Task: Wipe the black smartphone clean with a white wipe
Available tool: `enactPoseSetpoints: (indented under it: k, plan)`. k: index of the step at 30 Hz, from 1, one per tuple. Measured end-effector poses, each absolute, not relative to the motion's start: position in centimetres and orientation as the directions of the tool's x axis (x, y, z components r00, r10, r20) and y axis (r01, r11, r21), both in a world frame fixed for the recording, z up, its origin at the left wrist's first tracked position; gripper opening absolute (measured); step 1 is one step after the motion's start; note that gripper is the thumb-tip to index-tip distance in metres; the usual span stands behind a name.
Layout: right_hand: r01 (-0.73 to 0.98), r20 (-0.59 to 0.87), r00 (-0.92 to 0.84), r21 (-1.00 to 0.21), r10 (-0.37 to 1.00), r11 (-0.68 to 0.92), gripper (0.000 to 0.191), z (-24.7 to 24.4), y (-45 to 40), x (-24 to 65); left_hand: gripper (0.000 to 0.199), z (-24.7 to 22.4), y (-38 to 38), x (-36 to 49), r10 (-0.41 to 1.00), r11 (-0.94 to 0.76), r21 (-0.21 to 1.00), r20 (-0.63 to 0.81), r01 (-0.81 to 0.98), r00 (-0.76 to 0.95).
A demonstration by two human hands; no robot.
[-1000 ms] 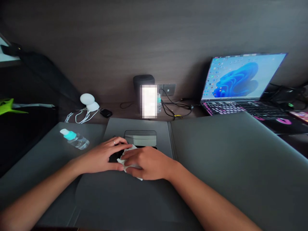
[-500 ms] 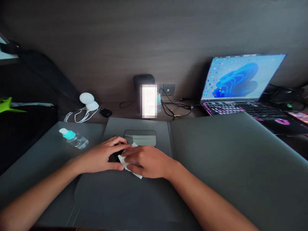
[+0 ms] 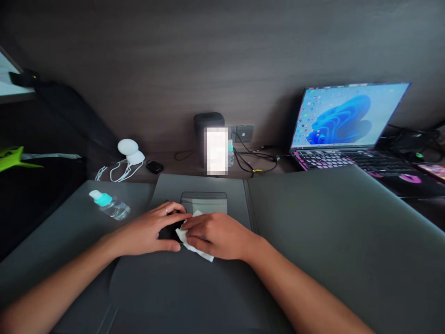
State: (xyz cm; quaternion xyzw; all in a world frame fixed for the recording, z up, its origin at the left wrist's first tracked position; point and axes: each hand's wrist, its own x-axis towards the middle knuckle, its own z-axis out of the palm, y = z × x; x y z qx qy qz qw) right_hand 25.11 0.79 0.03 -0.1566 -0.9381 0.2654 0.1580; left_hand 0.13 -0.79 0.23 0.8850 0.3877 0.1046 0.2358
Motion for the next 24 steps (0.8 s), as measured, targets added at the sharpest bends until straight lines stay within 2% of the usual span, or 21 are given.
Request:
enactPoseSetpoints:
  k: [15,19,24]
  plan:
    - [0.216,0.211,-0.906,-0.514,0.366,0.830,0.024,0.11,0.36,24.81,0.059,0.25,-0.84,0.17,0.741,-0.580,0.499,-0.006,0.644,0.671]
    - [0.196,0.207,-0.911,-0.543,0.356,0.816,0.023,0.02,0.42,24.92,0.057,0.23,-0.73,0.22,0.740,-0.578,0.500,-0.013,0.645,0.673]
    - [0.193,0.225,-0.908,-0.521,0.352,0.831,0.023,0.00,0.45,24.90,0.066,0.09,-0.75,0.21,0.750,-0.571,0.491,-0.015,0.658,0.662]
